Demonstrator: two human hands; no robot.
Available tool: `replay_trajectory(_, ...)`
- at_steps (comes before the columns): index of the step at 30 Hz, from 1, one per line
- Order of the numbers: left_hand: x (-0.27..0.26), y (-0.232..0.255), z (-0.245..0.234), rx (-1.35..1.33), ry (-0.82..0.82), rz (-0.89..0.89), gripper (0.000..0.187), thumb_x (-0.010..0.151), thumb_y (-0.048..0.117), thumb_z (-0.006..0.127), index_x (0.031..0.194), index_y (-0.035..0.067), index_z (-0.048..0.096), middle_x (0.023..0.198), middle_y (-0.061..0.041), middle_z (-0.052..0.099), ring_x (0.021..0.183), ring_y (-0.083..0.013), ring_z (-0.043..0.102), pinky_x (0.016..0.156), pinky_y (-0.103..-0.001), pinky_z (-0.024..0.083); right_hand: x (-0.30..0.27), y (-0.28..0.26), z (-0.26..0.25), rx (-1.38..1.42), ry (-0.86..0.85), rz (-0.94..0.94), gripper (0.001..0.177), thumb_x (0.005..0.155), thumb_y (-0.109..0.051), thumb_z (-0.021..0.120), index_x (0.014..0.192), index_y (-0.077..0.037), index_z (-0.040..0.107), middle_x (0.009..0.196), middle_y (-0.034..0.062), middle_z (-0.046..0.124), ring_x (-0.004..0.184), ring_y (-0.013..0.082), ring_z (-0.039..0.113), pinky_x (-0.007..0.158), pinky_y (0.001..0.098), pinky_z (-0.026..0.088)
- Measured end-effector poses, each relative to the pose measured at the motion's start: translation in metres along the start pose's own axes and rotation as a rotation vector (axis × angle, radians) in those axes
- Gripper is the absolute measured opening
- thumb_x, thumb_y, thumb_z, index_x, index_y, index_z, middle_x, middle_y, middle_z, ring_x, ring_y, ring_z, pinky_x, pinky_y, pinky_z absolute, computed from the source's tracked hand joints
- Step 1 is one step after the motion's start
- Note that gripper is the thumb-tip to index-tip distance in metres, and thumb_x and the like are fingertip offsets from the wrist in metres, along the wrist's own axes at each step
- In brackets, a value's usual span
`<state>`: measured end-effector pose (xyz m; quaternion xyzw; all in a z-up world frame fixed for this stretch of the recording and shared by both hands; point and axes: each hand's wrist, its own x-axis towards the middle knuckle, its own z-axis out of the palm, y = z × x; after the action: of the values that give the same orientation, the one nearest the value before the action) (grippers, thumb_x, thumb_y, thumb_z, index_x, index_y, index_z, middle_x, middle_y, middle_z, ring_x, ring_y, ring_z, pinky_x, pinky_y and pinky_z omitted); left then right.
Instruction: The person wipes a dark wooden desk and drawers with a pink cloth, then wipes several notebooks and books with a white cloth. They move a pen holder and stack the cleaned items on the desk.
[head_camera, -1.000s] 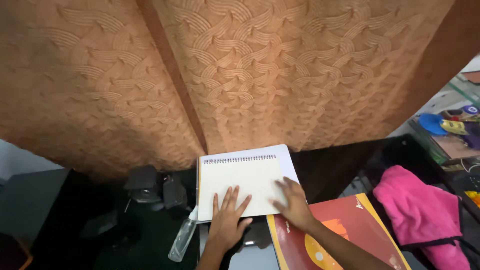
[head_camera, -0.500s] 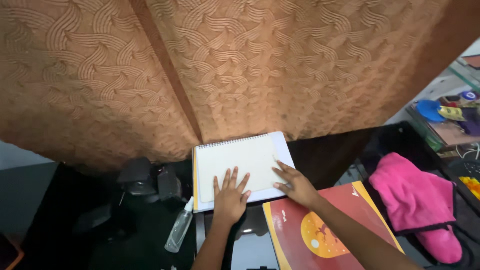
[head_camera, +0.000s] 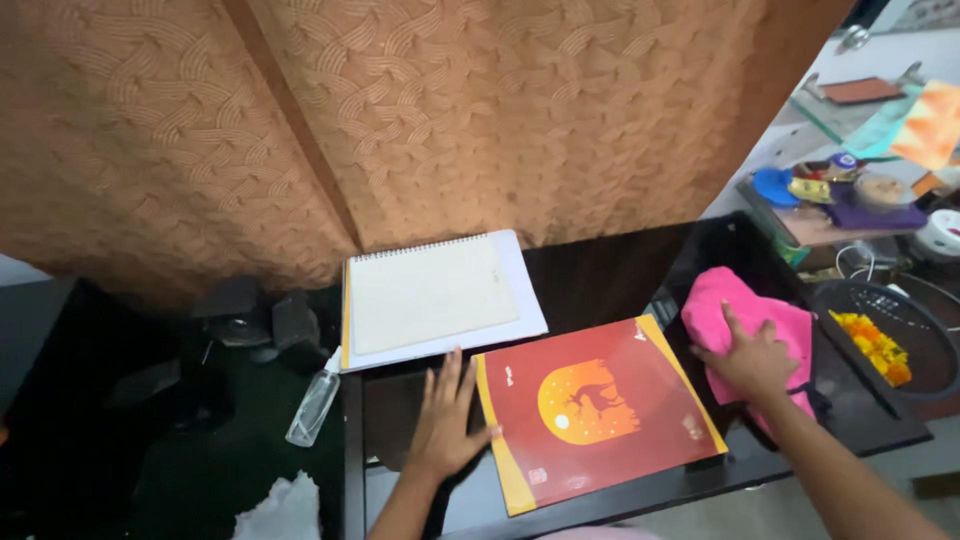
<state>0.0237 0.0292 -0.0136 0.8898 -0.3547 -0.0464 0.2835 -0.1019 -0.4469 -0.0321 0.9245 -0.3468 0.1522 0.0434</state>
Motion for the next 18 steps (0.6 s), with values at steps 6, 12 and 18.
replay_trajectory(6,-0.017,-0.002,0.072,-0.107,-0.008,-0.263,0.099,0.08,0.04,0.076,0.16,0.012,0.025,0.168,-0.007,0.026,0.158,-0.0252,0.017,0.127,-0.053,0.005,-0.001,-0.034,-0.057,0.333,0.139,-0.081,0.088,0.074,-0.026,0.077,0.157,-0.034,0.052,0.139,0.0245,0.051,0.114,0.0438,0.061,0.091,0.0501,0.054)
replay_trajectory(12,-0.011,-0.02,0.102,0.088,-0.101,-0.325,0.082,0.088,0.034,0.071,0.16,0.026,0.03,0.171,-0.004,0.02,0.158,-0.0261,0.011,0.124,-0.055,0.004,-0.136,-0.196,-0.112,0.76,-0.034,-0.713,0.087,0.076,-0.045,0.081,0.149,-0.02,0.042,0.141,0.0209,0.053,0.135,0.0497,0.046,0.108,0.0608,0.033)
replay_trajectory(18,-0.007,-0.008,0.085,-0.033,-0.105,-0.432,0.081,0.09,0.038,0.07,0.159,0.031,0.029,0.17,0.001,0.02,0.158,-0.0223,0.009,0.125,-0.056,0.003,-0.173,-0.188,-0.083,0.299,-0.142,-0.662,0.086,0.071,-0.046,0.073,0.152,-0.04,0.043,0.156,0.0244,0.034,0.122,0.0398,0.047,0.091,0.06,0.036)
